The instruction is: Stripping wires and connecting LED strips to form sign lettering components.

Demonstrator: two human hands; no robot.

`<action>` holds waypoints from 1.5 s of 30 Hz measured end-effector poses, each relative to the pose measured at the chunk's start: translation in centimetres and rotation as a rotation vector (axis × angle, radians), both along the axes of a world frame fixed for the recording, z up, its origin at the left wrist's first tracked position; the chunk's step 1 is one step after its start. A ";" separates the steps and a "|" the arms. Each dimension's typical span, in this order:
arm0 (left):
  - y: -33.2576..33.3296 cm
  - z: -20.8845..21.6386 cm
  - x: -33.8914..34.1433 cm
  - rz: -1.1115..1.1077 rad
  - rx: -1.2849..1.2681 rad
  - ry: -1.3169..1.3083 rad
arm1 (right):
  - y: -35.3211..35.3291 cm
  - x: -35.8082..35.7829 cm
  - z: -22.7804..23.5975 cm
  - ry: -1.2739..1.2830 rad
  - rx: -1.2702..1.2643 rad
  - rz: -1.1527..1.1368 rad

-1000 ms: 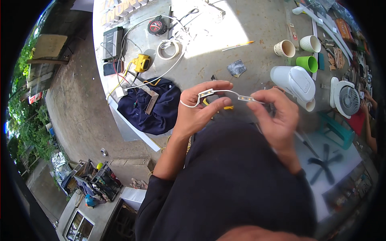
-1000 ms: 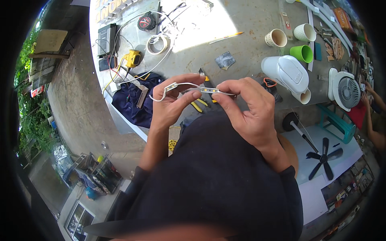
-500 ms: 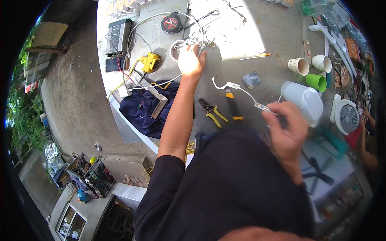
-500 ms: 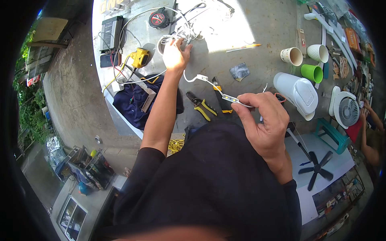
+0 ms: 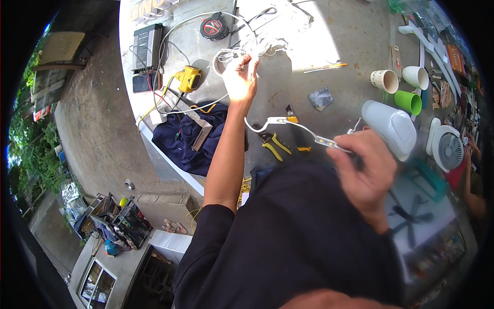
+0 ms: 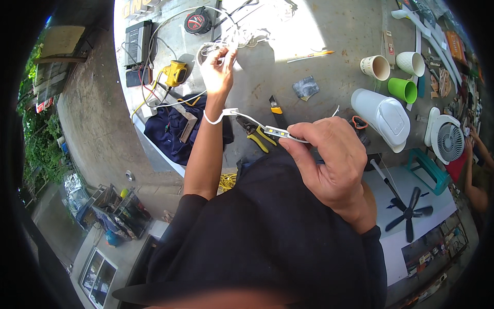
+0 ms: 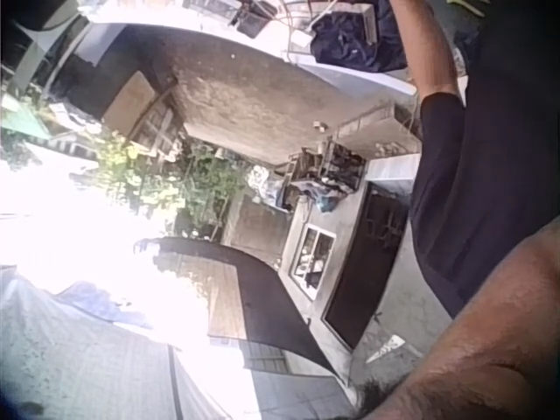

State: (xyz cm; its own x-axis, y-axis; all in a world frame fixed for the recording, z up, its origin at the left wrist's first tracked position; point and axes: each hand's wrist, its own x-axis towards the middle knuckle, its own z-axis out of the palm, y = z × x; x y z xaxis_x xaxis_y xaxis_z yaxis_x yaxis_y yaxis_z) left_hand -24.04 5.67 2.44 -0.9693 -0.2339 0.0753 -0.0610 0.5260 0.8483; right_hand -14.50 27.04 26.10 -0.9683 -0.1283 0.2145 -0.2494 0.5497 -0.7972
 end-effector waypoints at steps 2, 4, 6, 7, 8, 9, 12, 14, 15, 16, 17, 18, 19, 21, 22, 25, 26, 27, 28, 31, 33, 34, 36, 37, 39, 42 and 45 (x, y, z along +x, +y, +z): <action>0.1 3.5 1.8 -0.056 0.530 -0.066 | 0.0 -0.1 0.5 0.034 0.005 0.025; 0.4 7.6 4.2 -0.075 0.682 -0.091 | -0.2 -0.2 0.9 0.123 0.050 0.101; 0.3 11.7 6.3 -0.115 0.869 -0.157 | -0.6 -0.2 1.5 0.147 0.050 0.142; 0.1 13.4 7.0 -0.138 0.893 -0.174 | -0.8 -0.1 1.8 0.179 0.055 0.170; -0.1 14.8 7.7 -0.163 1.042 -0.177 | -1.0 -0.1 2.1 0.172 0.057 0.179; -0.3 16.1 8.3 -0.147 1.140 -0.260 | -1.2 0.0 2.4 0.192 0.056 0.209; -0.8 19.0 10.1 -0.128 1.234 -0.339 | -1.7 0.1 3.1 0.225 0.060 0.261; -1.0 20.3 11.2 -0.153 1.389 -0.358 | -2.0 0.3 3.6 0.239 0.065 0.283; -1.1 20.8 11.8 -0.132 1.391 -0.356 | -2.2 0.4 3.8 0.253 0.065 0.294; -1.2 21.4 12.4 -0.154 1.415 -0.358 | -2.4 0.6 4.0 0.277 0.060 0.301; -1.3 21.8 13.0 -0.186 1.433 -0.359 | -2.7 0.8 4.2 0.271 0.066 0.310; -1.6 22.2 13.4 -0.228 1.454 -0.375 | -3.0 1.0 4.4 0.290 0.064 0.317; -1.6 22.5 13.8 -0.228 1.456 -0.372 | -3.2 1.2 4.7 0.310 0.056 0.320; -1.5 22.7 14.6 -0.250 1.486 -0.336 | -3.9 1.8 5.2 0.300 0.039 0.342; -1.6 22.9 15.1 -0.238 1.520 -0.364 | -4.2 2.1 5.3 0.300 0.017 0.357; -1.1 22.6 16.1 -0.258 1.573 -0.288 | -5.4 2.8 5.6 0.327 -0.010 0.354; -1.3 22.5 16.3 -0.293 1.608 -0.292 | -5.7 3.0 5.6 0.333 -0.005 0.346; -1.4 22.4 16.7 -0.280 1.602 -0.297 | -5.9 3.2 5.8 0.333 -0.008 0.352; -1.4 22.4 17.0 -0.273 1.582 -0.263 | -6.2 3.5 5.8 0.337 -0.021 0.359; -1.4 22.5 17.8 -0.267 1.588 -0.213 | -6.7 4.2 5.9 0.329 0.008 0.361; -1.4 22.6 18.3 -0.249 1.568 -0.140 | -7.1 4.6 5.9 0.319 0.014 0.348; -1.4 22.6 18.4 -0.257 1.574 -0.137 | -7.2 4.8 5.9 0.311 0.000 0.340; -1.5 22.5 18.6 -0.290 1.635 -0.098 | -7.5 5.2 6.0 0.304 0.006 0.329; -1.5 22.4 18.7 -0.293 1.639 -0.100 | -7.7 5.3 6.0 0.301 -0.006 0.320; -1.5 22.2 18.7 -0.339 1.629 -0.029 | -8.1 5.5 5.9 0.311 -0.003 0.306; -1.6 21.8 18.7 -0.375 1.647 0.026 | -8.3 5.7 5.9 0.326 -0.007 0.286; -1.9 21.5 18.5 -0.433 1.624 0.052 | -8.3 5.7 6.1 0.311 -0.004 0.289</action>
State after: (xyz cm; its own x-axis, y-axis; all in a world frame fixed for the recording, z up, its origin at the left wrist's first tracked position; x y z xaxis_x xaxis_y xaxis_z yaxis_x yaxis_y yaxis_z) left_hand -5.57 3.79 23.91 -0.9831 0.1685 0.0719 -0.1128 -0.8659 0.4874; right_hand -8.76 18.78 32.19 -0.7816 -0.3841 0.4915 -0.6219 0.4190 -0.6616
